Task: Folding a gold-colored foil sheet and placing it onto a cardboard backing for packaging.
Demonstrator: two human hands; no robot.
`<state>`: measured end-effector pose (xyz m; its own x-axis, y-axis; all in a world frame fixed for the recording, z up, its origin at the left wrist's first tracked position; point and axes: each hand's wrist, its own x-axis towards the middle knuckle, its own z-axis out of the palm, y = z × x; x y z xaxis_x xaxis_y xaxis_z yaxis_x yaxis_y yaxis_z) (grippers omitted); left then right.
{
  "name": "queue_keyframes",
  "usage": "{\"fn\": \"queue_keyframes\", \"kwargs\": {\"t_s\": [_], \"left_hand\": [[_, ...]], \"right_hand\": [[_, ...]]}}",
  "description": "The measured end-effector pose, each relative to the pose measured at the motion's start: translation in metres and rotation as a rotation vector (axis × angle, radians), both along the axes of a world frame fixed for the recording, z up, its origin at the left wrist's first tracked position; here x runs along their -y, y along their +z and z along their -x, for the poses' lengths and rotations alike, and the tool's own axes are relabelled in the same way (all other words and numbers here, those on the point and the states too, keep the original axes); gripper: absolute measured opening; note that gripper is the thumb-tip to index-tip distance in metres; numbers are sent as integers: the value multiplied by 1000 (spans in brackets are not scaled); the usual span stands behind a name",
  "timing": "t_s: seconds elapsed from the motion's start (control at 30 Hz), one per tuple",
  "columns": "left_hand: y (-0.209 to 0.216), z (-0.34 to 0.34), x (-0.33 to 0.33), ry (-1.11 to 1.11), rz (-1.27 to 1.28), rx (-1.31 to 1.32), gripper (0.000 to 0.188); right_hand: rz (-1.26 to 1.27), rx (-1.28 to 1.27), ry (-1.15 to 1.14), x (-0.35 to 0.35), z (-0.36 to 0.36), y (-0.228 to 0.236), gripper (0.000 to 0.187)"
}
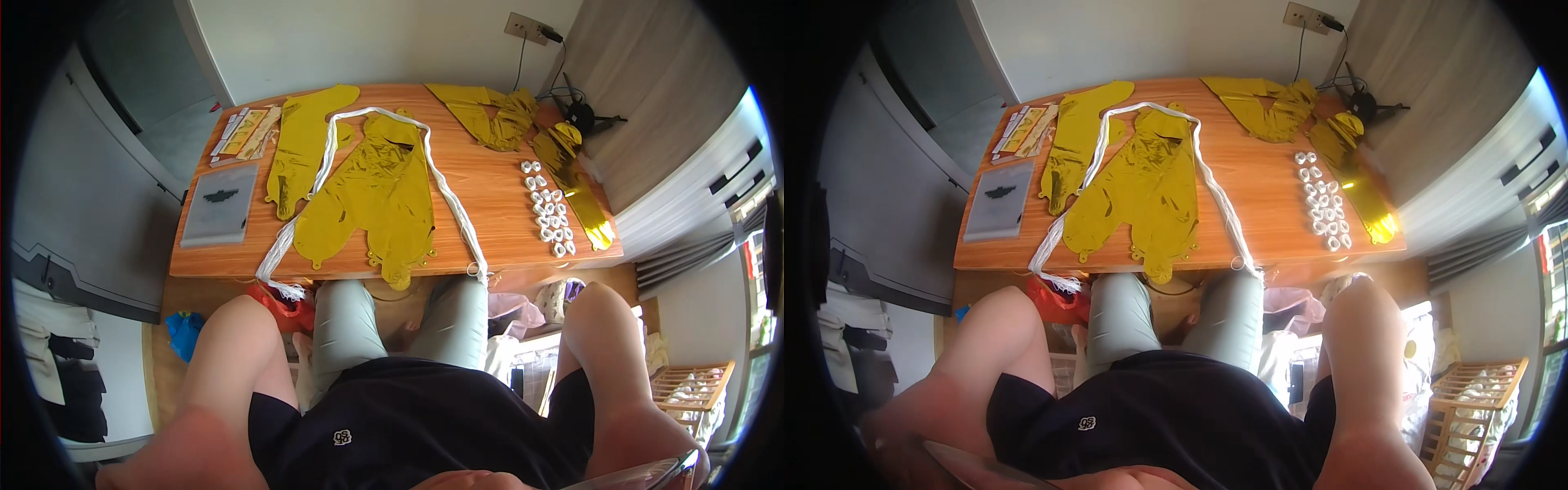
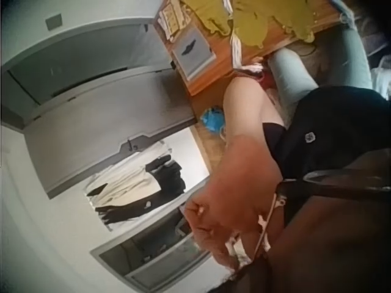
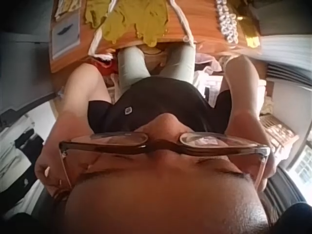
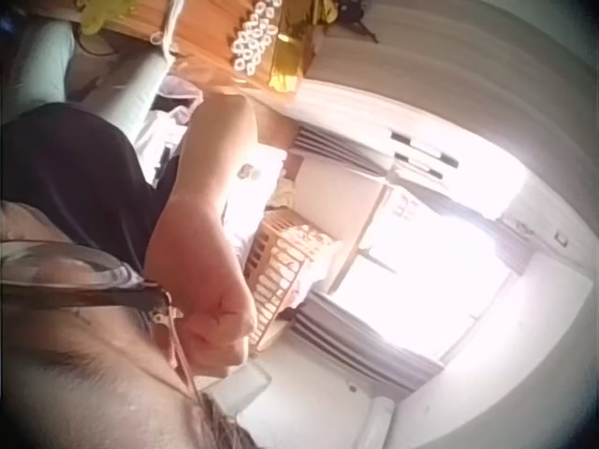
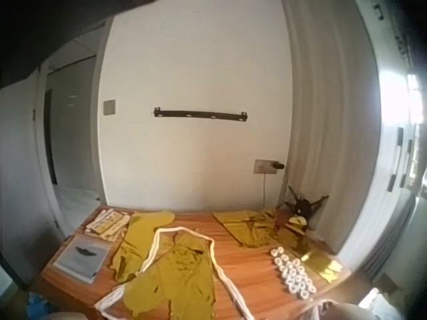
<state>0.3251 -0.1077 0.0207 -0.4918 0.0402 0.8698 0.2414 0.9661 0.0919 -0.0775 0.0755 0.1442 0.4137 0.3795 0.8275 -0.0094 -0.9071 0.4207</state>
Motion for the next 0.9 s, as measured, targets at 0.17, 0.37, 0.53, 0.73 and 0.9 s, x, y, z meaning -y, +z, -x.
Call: {"fn": "queue_keyframes", "kwargs": {"t_s": [0.17,0.37,0.53,0.73,0.9], "left_hand": [[-61,-67,-10,24,-104,45,23],[-74,-65,3,194,-204,171,22],[-120,77,46,-132,-808,234,23],[-369,89,16,148,-1027,630,63],[-341,97,2,757,-270,1061,76]], "right_hand": [[110,9,-116,1,25,-26,44],[-1286,-385,506,41,20,-124,37],[-1419,-273,645,3,86,-211,38],[-1769,289,-511,60,129,-205,7],[-1661,150,-1112,234,204,-219,36]]}}
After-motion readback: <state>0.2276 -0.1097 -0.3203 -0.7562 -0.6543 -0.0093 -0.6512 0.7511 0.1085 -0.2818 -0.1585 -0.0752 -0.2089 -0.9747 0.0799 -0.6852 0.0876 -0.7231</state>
